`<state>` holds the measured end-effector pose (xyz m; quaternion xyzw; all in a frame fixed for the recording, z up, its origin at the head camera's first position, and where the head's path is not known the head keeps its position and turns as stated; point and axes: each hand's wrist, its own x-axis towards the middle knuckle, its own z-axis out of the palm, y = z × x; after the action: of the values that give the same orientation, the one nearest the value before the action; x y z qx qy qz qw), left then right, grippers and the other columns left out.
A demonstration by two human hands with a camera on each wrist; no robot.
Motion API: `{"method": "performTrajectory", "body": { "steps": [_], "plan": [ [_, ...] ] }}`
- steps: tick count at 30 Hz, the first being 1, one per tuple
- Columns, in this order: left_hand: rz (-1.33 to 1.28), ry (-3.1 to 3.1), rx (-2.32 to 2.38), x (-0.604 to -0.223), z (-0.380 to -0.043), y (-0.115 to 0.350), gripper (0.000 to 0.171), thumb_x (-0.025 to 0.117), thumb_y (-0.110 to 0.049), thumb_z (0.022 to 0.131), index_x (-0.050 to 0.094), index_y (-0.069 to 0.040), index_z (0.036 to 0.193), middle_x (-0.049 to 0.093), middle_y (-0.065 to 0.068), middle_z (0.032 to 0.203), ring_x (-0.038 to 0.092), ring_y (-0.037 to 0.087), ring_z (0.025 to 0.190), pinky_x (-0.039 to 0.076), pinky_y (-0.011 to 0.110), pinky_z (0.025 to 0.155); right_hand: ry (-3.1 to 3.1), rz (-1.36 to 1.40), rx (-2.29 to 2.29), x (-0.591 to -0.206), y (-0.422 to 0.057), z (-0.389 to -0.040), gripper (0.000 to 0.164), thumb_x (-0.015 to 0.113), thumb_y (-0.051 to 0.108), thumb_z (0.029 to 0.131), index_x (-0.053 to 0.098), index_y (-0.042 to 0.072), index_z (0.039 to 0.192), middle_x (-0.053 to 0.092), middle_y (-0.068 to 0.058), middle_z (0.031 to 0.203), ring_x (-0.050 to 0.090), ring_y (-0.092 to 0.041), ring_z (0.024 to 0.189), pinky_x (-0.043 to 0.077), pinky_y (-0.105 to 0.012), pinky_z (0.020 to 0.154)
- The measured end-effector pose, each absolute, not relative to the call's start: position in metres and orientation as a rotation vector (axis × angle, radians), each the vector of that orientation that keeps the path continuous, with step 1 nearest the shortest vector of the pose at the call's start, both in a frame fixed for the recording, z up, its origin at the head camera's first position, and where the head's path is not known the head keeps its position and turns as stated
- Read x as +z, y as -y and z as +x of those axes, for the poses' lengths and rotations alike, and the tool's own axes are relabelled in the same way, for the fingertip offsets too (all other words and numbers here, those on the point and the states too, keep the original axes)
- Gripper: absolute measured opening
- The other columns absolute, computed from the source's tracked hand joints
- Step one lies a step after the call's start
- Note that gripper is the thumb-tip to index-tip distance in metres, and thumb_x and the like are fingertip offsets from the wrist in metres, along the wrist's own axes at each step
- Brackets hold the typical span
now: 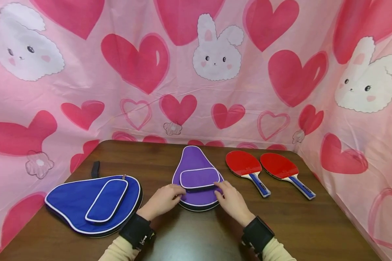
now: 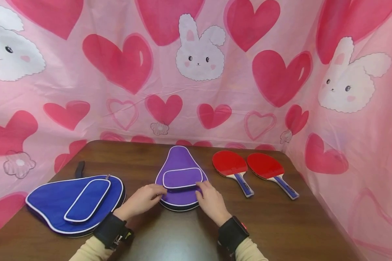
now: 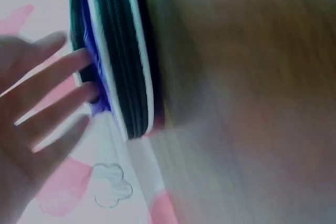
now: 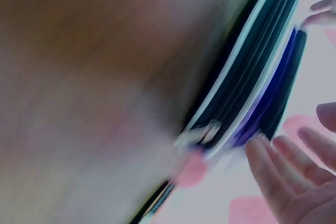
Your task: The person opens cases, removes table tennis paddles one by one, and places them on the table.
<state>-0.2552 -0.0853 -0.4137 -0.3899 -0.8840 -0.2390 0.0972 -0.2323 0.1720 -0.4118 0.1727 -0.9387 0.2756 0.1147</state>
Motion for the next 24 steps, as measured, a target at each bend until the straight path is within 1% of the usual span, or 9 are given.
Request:
{"method": "performTrajectory", "body": {
  "steps": [2,4,7,9,11,13,19,21,24],
  "plan": [
    [-1.130,2.550,-0.691,-0.413,-0.258,0.079,0.017,0.064,0.003,0.085,0.072,-0.002,0.099,0.068,0.011,0.106,0.062,0.029,0.103,0.050,0.043,0.088,2.786,0.436,0.819,-0.413,-0.186,-0.239,0.039,0.068,0.006,0.088,0.060,-0.005,0.124,0.061,-0.017,0.108,0.059,-0.030,0.094,0.050,-0.048,0.084],
    [-1.128,2.558,-0.667,-0.412,-0.262,0.073,0.022,0.067,0.001,0.085,0.071,-0.002,0.107,0.062,0.018,0.120,0.056,0.036,0.116,0.045,0.048,0.096,2.883,0.380,0.810,-0.415,-0.199,-0.245,0.051,0.070,0.008,0.086,0.053,-0.008,0.131,0.056,-0.023,0.117,0.053,-0.038,0.107,0.045,-0.052,0.092],
    [-1.162,2.726,-0.629,-0.410,-0.268,0.067,0.040,0.069,-0.007,0.088,0.062,-0.001,0.127,0.042,0.026,0.143,0.033,0.048,0.134,0.031,0.058,0.105,3.058,0.358,0.800,-0.419,-0.214,-0.251,0.064,0.075,0.012,0.083,0.047,-0.010,0.137,0.047,-0.030,0.130,0.041,-0.047,0.120,0.036,-0.060,0.099],
    [-1.175,2.875,-0.620,-0.409,-0.271,0.065,0.050,0.068,-0.013,0.090,0.054,-0.004,0.137,0.030,0.027,0.151,0.017,0.052,0.139,0.023,0.062,0.107,3.137,0.377,0.791,-0.423,-0.221,-0.253,0.067,0.076,0.015,0.082,0.047,-0.009,0.137,0.043,-0.032,0.133,0.036,-0.049,0.123,0.033,-0.062,0.100],
    [-1.176,2.980,-0.632,-0.408,-0.274,0.066,0.056,0.067,-0.016,0.092,0.048,-0.005,0.143,0.024,0.028,0.154,0.008,0.053,0.140,0.019,0.064,0.108,3.157,0.418,0.782,-0.426,-0.224,-0.254,0.065,0.078,0.017,0.080,0.051,-0.008,0.134,0.043,-0.033,0.133,0.036,-0.051,0.123,0.033,-0.063,0.099],
    [-1.181,3.025,-0.655,-0.409,-0.275,0.067,0.057,0.066,-0.018,0.093,0.046,-0.006,0.145,0.023,0.027,0.154,0.005,0.053,0.140,0.019,0.064,0.107,3.153,0.442,0.776,-0.429,-0.225,-0.255,0.060,0.077,0.017,0.081,0.055,-0.007,0.131,0.044,-0.032,0.132,0.036,-0.051,0.122,0.033,-0.063,0.099],
    [-1.175,3.025,-0.755,-0.412,-0.277,0.071,0.057,0.066,-0.022,0.093,0.047,-0.009,0.144,0.027,0.024,0.154,0.007,0.052,0.141,0.025,0.065,0.104,3.153,0.456,0.759,-0.431,-0.221,-0.259,0.049,0.073,0.018,0.085,0.060,-0.007,0.125,0.049,-0.029,0.130,0.039,-0.048,0.123,0.034,-0.061,0.100],
    [-1.165,3.026,-0.779,-0.413,-0.277,0.071,0.057,0.066,-0.022,0.092,0.047,-0.009,0.144,0.028,0.024,0.154,0.007,0.052,0.141,0.026,0.066,0.104,3.134,0.483,0.736,-0.432,-0.218,-0.260,0.042,0.071,0.016,0.086,0.063,-0.009,0.119,0.052,-0.029,0.126,0.043,-0.048,0.119,0.035,-0.059,0.100],
    [-1.160,3.021,-0.801,-0.414,-0.277,0.072,0.056,0.066,-0.022,0.092,0.048,-0.009,0.144,0.028,0.024,0.153,0.007,0.052,0.141,0.025,0.066,0.104,3.066,0.554,0.701,-0.432,-0.215,-0.262,0.027,0.071,0.009,0.085,0.069,-0.009,0.104,0.059,-0.027,0.114,0.051,-0.046,0.109,0.040,-0.055,0.096]
  ]
}}
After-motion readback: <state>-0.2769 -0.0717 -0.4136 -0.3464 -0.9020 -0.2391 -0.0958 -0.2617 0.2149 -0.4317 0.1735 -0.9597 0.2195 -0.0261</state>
